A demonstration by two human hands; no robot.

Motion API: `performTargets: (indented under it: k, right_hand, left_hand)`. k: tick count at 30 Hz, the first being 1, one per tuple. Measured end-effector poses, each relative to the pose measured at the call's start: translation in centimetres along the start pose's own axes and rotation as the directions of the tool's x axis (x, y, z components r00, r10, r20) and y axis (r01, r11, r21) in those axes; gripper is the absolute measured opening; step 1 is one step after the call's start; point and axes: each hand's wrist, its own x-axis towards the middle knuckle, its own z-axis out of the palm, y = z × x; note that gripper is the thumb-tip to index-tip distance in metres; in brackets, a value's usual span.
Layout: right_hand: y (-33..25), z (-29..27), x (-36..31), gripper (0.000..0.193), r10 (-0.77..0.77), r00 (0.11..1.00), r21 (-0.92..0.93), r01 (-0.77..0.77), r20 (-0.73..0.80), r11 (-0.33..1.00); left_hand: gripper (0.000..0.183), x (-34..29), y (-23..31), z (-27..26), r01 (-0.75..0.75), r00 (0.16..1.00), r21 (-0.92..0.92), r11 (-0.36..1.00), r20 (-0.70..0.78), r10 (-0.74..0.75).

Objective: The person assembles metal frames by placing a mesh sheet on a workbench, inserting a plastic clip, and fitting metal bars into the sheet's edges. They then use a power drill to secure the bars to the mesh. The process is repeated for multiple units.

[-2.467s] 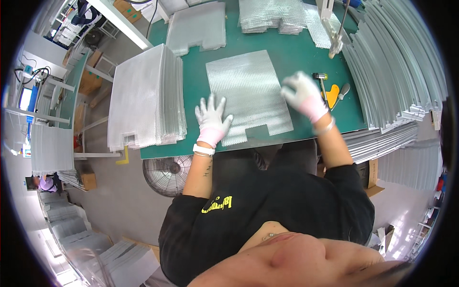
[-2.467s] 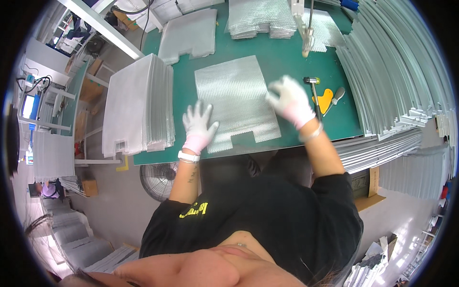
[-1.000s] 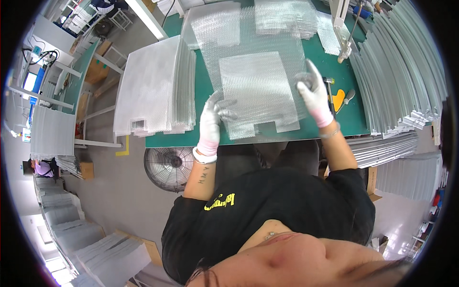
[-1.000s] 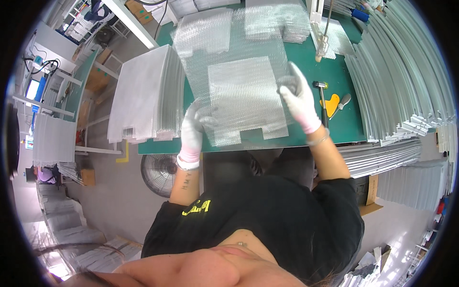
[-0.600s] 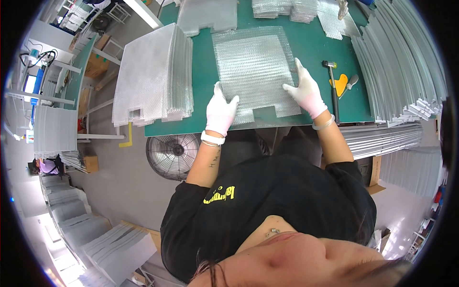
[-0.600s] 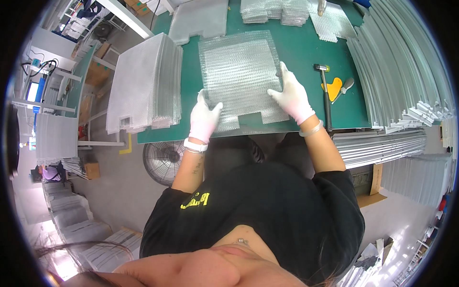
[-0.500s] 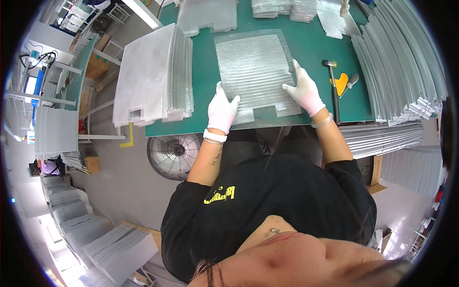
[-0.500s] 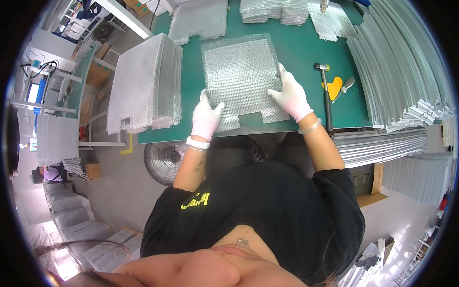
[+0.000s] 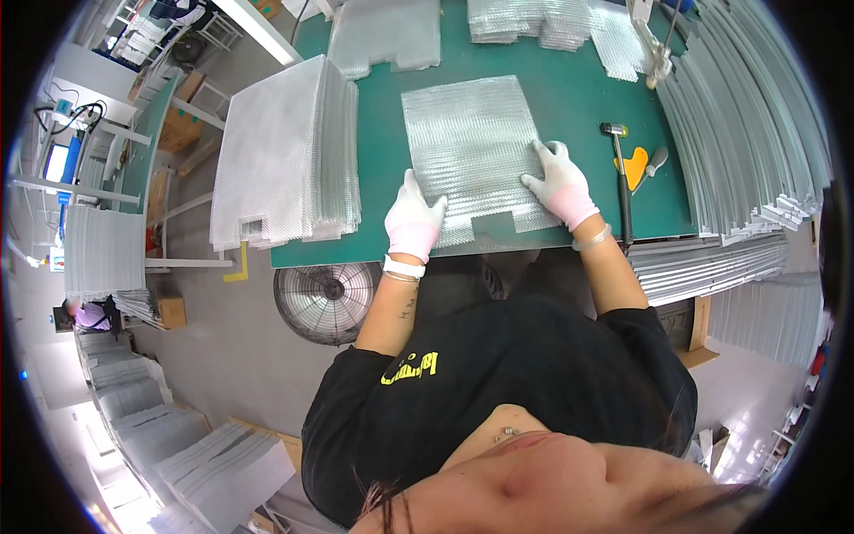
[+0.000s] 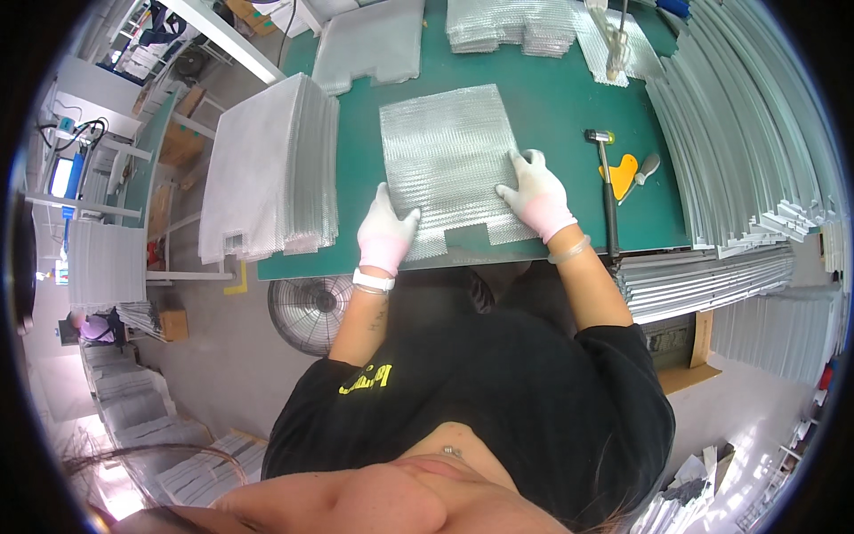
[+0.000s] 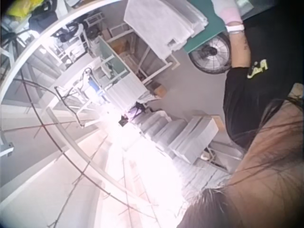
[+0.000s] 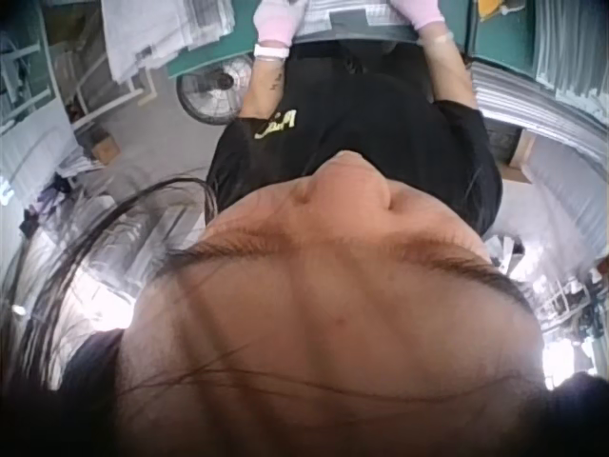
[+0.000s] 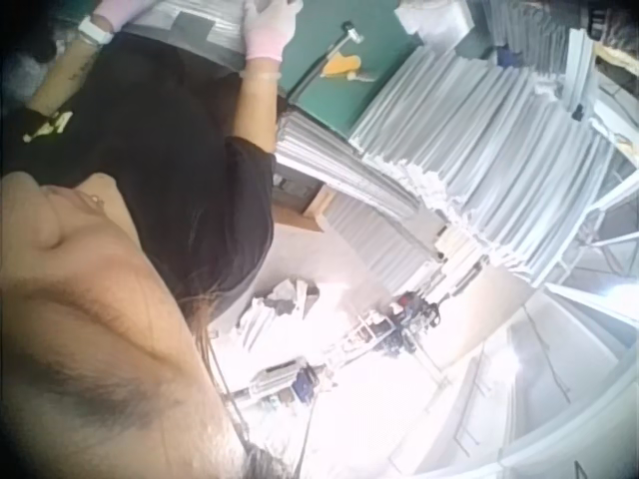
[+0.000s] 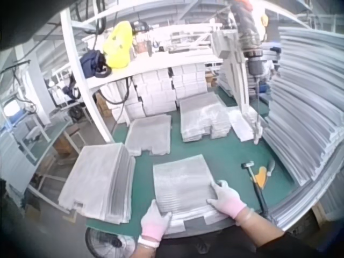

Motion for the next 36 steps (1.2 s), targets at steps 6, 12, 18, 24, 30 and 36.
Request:
performTargets:
  k: [6,12,18,24,30,36]
  right_hand:
    - [-3.6,-2.3,4.7,0.040,-0.316,0.947,-0.196,0.299,-0.058,0.934]
    - [-9.5,5.7,23.5,0.033,-0.412,0.864,0.085,0.452,-0.289,0.888]
    - [-16.7,7.6,30.5,0.052,0.188,0.980,0.051,-0.185,-0.071,0.981]
    - [-19.1,7.1,31.2,0.052,0.407,0.911,0.067,-0.403,-0.062,0.913]
    - [-18.5,5.0,33.9,0.070,0.168,0.936,0.464,-0.007,-0.308,0.886]
    - [-17.8,-3.4,35.3,0.053,-0.309,0.794,0.695,0.608,-0.524,0.384]
  left_hand:
    - [0.070,1.0,-3.1,1.1,-0.393,0.913,0.304,0.868,0.014,0.408]
    - [0.064,1.2,-2.2,0.7,-0.419,0.906,0.261,0.870,0.053,0.420]
    - [0.062,1.2,-2.3,0.4,-0.417,0.908,0.205,0.885,0.045,0.417]
    - [0.062,1.2,-2.2,0.1,-0.393,0.919,0.195,0.899,0.086,0.384]
    - [0.061,1.0,-2.1,-0.1,-0.410,0.912,0.158,0.898,0.074,0.403]
    - [0.068,1.2,-2.4,0.5,-0.400,0.916,0.147,0.905,0.045,0.398]
